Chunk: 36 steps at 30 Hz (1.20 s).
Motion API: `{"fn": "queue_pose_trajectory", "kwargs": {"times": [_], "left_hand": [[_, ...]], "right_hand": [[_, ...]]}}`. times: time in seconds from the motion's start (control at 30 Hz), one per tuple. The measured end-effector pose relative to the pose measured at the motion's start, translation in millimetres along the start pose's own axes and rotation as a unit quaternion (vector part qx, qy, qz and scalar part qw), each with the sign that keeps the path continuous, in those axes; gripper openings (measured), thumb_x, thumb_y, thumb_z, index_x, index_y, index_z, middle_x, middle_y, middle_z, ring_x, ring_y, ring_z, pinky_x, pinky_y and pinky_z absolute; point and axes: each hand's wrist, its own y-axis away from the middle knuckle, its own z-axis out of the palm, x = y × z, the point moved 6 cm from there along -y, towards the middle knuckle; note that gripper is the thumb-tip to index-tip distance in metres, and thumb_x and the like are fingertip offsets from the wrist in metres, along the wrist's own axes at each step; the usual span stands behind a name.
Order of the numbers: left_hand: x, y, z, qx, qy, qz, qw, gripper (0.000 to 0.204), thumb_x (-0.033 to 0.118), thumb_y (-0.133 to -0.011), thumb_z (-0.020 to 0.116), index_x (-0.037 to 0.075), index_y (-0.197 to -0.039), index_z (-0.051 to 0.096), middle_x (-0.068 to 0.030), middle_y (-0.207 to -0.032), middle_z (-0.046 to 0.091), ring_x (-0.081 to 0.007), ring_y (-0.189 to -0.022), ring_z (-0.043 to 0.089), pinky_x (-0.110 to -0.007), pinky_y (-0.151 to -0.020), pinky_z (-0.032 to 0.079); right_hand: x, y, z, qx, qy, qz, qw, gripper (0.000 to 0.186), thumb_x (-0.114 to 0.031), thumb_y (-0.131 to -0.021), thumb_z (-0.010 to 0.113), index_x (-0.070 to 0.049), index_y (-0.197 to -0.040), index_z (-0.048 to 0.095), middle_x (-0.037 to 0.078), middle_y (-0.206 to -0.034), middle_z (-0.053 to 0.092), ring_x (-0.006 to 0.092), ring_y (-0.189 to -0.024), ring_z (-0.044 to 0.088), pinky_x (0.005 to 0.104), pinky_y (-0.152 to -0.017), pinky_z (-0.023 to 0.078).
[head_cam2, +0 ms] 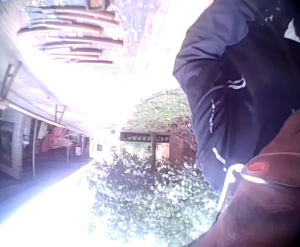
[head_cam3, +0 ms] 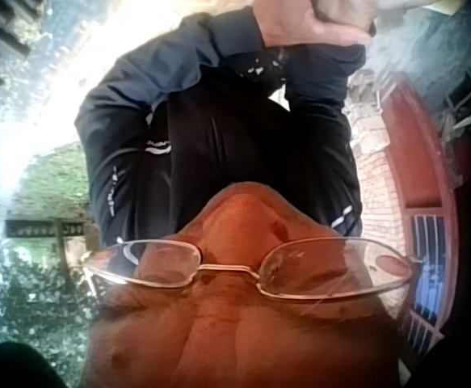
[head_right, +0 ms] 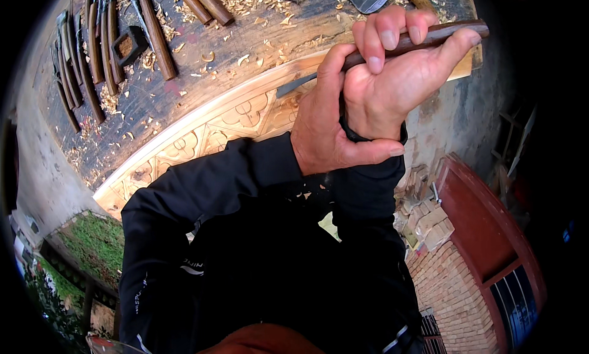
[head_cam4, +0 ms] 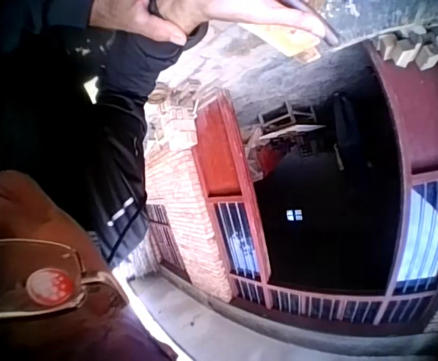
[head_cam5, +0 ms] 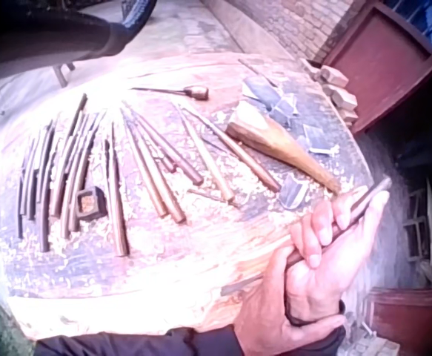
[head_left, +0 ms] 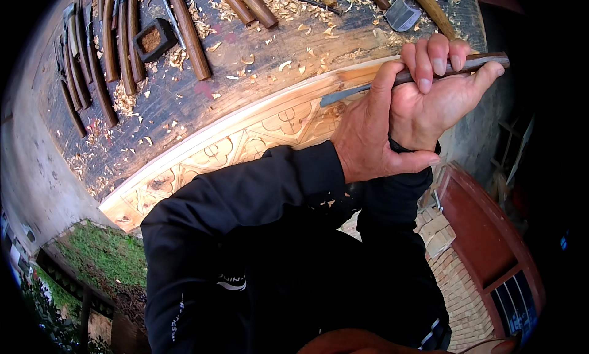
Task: The person carves a decorative pattern into a rectangular wooden plank using a chisel and a wooden mallet. They hold the plank on a workbench, strike the chisel to remove wood shavings, and periodically reposition the plank to continue the carving along its length.
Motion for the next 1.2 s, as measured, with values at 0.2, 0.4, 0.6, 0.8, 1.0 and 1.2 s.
{"fn": "queue_pose_trajectory", "kwargs": {"times": [0.2,0.4,0.6,0.8,1.0,1.2], "left_hand": [[1.0,3.0,0.7,0.030,-0.016,0.010,0.999,0.128,0.040,-0.066,0.104,-0.003,-0.160,0.027,-0.0254,-0.140,0.063,-0.0381,-0.130,0.066,-0.044,-0.108,0.053],[4.9,1.8,1.5,-0.037,-0.029,0.045,0.998,0.125,0.037,-0.069,0.101,0.000,-0.159,0.023,-0.0313,-0.138,0.061,-0.0485,-0.122,0.068,-0.049,-0.102,0.057],[-1.3,1.4,4.2,-0.081,-0.029,0.017,0.996,0.129,0.043,-0.070,0.101,-0.001,-0.160,0.021,-0.0313,-0.138,0.062,-0.0491,-0.119,0.069,-0.048,-0.100,0.058],[-3.4,2.9,4.3,-0.059,-0.015,0.015,0.998,0.132,0.035,-0.069,0.104,-0.004,-0.162,0.019,-0.0254,-0.131,0.067,-0.0358,-0.119,0.073,-0.042,-0.100,0.057],[-3.5,6.3,2.8,-0.029,-0.023,0.032,0.999,0.127,0.035,-0.071,0.101,-0.003,-0.161,0.019,-0.0315,-0.140,0.060,-0.0460,-0.127,0.067,-0.046,-0.104,0.056],[-5.8,7.8,0.9,-0.017,0.002,0.007,1.000,0.129,0.034,-0.070,0.104,-0.002,-0.162,0.021,-0.0250,-0.135,0.066,-0.0347,-0.129,0.068,-0.043,-0.108,0.052]], "right_hand": [[1.0,1.8,-6.7,0.035,-0.009,-0.006,0.999,0.065,-0.073,-0.110,0.037,-0.015,-0.081,0.042,0.002,-0.064,0.042,0.0119,-0.045,0.026,0.0277,-0.045,0.026],[-9.0,2.6,-26.8,0.018,-0.174,0.056,0.983,0.070,-0.079,-0.106,0.037,-0.016,-0.078,0.044,0.001,-0.062,0.044,0.0123,-0.041,0.028,0.0278,-0.041,0.025],[-10.0,2.7,-25.0,0.024,-0.081,-0.007,0.996,0.074,-0.081,-0.106,0.031,-0.016,-0.075,0.046,0.002,-0.059,0.045,0.0126,-0.039,0.029,0.0279,-0.040,0.027],[-4.6,0.7,-23.2,0.020,-0.102,0.005,0.995,0.076,-0.082,-0.105,0.030,-0.015,-0.075,0.048,0.004,-0.059,0.046,0.0136,-0.038,0.029,0.0279,-0.038,0.027],[3.3,3.3,-17.6,0.033,-0.068,0.017,0.997,0.071,-0.077,-0.108,0.030,-0.015,-0.077,0.044,0.001,-0.062,0.041,0.0116,-0.040,0.026,0.0273,-0.044,0.027],[2.5,5.3,-13.7,0.023,-0.089,0.012,0.996,0.075,-0.082,-0.105,0.033,-0.014,-0.075,0.046,0.003,-0.058,0.043,0.0127,-0.039,0.026,0.0273,-0.037,0.025]]}}
